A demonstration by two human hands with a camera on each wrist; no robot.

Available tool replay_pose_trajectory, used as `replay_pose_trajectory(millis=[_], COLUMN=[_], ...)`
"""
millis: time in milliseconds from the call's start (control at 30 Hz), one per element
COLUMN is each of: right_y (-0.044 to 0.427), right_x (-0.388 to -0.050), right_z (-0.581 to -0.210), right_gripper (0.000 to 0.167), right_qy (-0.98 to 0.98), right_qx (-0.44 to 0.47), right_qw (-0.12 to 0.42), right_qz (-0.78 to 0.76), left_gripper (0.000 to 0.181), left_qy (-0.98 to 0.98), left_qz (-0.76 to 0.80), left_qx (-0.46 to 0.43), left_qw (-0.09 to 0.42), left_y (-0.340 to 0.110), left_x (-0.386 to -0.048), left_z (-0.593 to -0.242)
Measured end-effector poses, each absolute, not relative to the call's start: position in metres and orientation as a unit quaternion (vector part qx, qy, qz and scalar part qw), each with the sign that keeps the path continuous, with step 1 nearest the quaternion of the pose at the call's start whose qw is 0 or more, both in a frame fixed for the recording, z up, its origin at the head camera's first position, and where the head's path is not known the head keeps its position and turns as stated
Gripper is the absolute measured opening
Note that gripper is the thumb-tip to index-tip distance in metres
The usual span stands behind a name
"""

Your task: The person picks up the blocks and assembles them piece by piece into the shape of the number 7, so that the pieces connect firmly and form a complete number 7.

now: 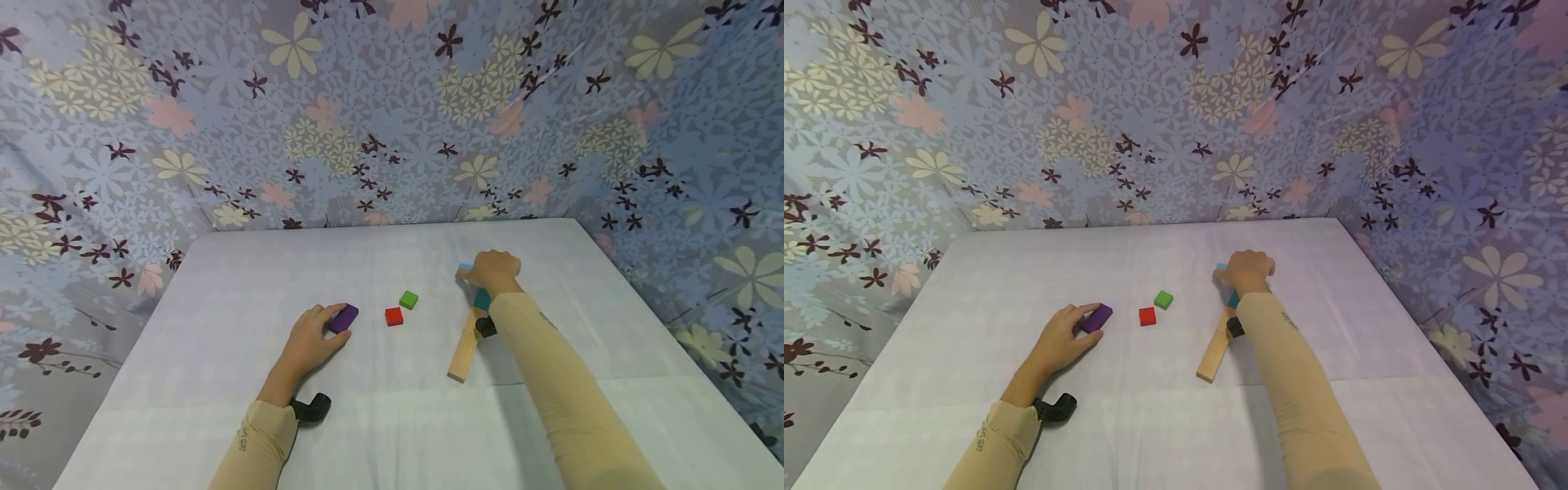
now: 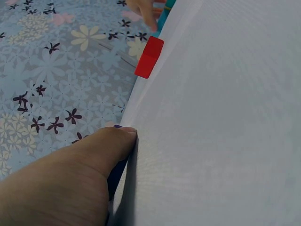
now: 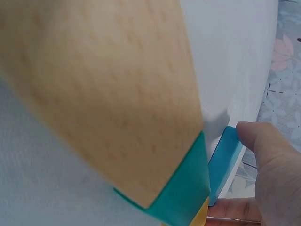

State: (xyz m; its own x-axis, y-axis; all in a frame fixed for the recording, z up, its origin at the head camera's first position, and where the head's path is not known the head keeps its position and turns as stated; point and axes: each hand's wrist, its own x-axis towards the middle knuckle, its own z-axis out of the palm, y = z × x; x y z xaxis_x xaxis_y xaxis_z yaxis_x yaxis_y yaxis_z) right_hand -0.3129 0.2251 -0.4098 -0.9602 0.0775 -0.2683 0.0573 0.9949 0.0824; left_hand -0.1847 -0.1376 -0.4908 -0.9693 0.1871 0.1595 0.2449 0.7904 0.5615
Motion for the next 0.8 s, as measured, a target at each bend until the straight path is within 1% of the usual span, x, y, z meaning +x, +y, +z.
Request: replay_pose_trajectory(millis=[133, 267, 433, 533, 600, 700, 800], right_y=[0.227, 0.228, 0.222, 0.213, 0.206, 0.195, 0.182], right_x=[-0.315, -0.315, -0.312, -0.309, -0.308, -0.307, -0.303], right_z=[-0.412, -0.414, -0.411, -0.406, -0.405, -0.406, -0.410], right_gripper=[0.080, 0.084, 0.086, 0.085, 0.083, 0.077, 0.071], right_qy=[0.990, 0.990, 0.995, 0.997, 0.996, 0.992, 0.980], right_qx=[0.039, 0.039, 0.014, -0.016, -0.045, -0.100, -0.162], right_qw=[0.133, 0.131, 0.095, 0.072, 0.067, 0.078, 0.107], right_qz=[0.037, 0.036, 0.022, 0.026, 0.030, 0.007, -0.043], left_gripper=[0.059, 0.058, 0.058, 0.058, 0.059, 0.059, 0.059], left_qy=[-0.945, -0.945, -0.945, -0.945, -0.945, -0.944, -0.944], left_qz=[-0.305, -0.301, -0.302, -0.304, -0.303, -0.304, -0.306], left_qx=[-0.112, -0.115, -0.116, -0.115, -0.116, -0.116, -0.114], left_qw=[0.047, 0.048, 0.048, 0.047, 0.046, 0.046, 0.045], left_y=[-0.137, -0.138, -0.138, -0.138, -0.138, -0.138, -0.137], left_x=[-0.184, -0.185, -0.185, -0.184, -0.184, -0.184, -0.184], left_z=[-0.491, -0.492, -0.490, -0.489, -0.489, -0.489, -0.489])
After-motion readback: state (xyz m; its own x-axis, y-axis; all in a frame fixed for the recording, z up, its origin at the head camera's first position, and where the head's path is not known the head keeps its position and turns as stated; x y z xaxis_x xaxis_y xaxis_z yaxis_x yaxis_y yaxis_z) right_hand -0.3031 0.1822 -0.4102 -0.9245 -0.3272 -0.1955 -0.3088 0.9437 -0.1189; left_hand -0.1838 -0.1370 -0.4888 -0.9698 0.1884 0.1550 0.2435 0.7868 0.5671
